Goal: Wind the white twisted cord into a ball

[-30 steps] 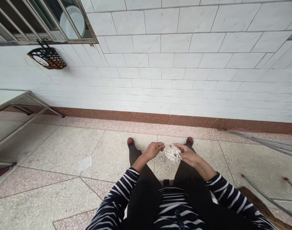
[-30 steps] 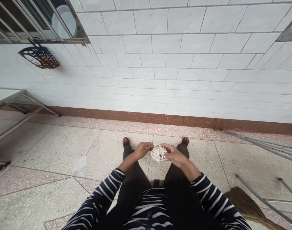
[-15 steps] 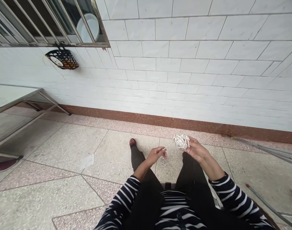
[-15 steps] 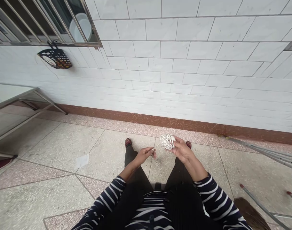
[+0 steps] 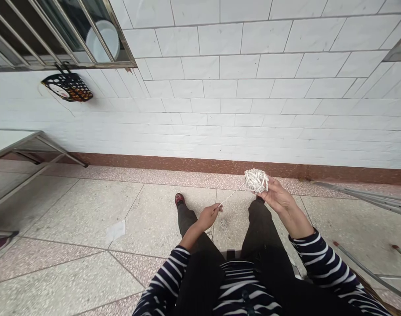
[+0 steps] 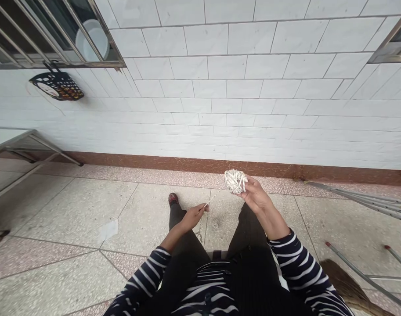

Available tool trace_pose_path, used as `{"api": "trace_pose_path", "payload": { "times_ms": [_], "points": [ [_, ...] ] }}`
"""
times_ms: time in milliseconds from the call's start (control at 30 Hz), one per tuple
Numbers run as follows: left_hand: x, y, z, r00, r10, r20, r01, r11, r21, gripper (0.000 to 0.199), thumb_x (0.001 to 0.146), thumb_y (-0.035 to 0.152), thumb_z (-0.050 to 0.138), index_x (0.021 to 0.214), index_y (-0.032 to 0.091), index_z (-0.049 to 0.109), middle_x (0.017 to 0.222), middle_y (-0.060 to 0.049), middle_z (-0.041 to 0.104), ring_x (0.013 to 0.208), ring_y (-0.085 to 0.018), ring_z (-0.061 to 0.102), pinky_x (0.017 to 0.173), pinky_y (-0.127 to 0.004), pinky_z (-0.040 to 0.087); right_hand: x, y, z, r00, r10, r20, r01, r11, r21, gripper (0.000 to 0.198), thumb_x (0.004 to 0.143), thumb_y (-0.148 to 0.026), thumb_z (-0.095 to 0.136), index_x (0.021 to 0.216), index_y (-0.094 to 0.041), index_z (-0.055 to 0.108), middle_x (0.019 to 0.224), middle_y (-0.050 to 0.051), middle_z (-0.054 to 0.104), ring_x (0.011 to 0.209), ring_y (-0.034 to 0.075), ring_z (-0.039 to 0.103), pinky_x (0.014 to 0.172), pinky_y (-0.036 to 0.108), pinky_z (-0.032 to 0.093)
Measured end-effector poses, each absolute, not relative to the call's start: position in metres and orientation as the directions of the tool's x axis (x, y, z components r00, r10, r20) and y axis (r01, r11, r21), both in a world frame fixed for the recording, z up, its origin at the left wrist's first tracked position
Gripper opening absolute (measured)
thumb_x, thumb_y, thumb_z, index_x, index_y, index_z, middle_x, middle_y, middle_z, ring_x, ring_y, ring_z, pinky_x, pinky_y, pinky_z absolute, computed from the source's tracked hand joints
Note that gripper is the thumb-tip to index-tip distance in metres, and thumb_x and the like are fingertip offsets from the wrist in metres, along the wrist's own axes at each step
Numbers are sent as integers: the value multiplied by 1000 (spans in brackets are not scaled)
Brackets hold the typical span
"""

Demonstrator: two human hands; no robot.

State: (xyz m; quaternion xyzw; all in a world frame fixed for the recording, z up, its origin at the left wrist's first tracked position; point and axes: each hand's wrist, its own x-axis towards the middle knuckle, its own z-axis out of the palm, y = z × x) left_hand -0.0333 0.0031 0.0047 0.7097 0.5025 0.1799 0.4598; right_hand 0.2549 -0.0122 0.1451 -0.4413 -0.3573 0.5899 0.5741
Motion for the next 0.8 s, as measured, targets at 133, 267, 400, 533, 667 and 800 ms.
{"api": "trace_pose_path", "payload": {
  "times_ms": [133,267,400,533,667,800],
  "points": [
    [-9,21,24,406,912,-56,400,-122,908,42,94,25,64,133,15,71,149,-16,72,140,-30,66,127,-47,45,220,-23,141,-55,982,-178,-249,-186,-950,58,59,-39,99,110,-19,81,102,10,81,83,24,76,67,34,62],
    [26,18,39,425,905,8,202,-103,974,31,98,41,65,109,16,79,111,-12,84,118,-30,74,117,-46,53,196,-23,139,-85,983,-160,-112,-169,-979,59,60,-38,94,115,-20,81,104,8,80,84,23,74,68,33,60],
    [31,-4,33,451,890,-74,205,-23,978,38,105,43,50,88,18,72,76,-5,78,86,-22,74,102,-36,56,205,-4,133,26,999,-41,65,-42,-997,57,56,-36,92,109,-21,80,108,8,77,97,28,71,90,44,60],
    [14,-30,20,518,826,-220,288,73,955,24,105,35,51,93,20,66,67,2,72,67,-16,67,81,-27,52,226,24,115,215,971,109,250,53,-967,56,56,-29,87,110,-21,75,126,12,67,128,37,57,122,56,41],
    [-6,-36,33,617,750,-237,462,-101,881,33,106,28,49,77,20,62,66,2,70,69,-14,66,78,-24,47,231,31,82,207,974,96,306,29,-952,51,60,-25,80,110,-20,72,134,15,58,133,39,50,124,57,37],
    [-24,-11,61,584,808,-75,574,-346,742,37,109,32,49,78,19,66,75,-2,72,78,-17,66,80,-26,43,216,0,48,-30,998,-47,235,-39,-971,45,51,-16,80,95,-21,76,110,8,63,115,32,61,115,51,46]
  ]
}}
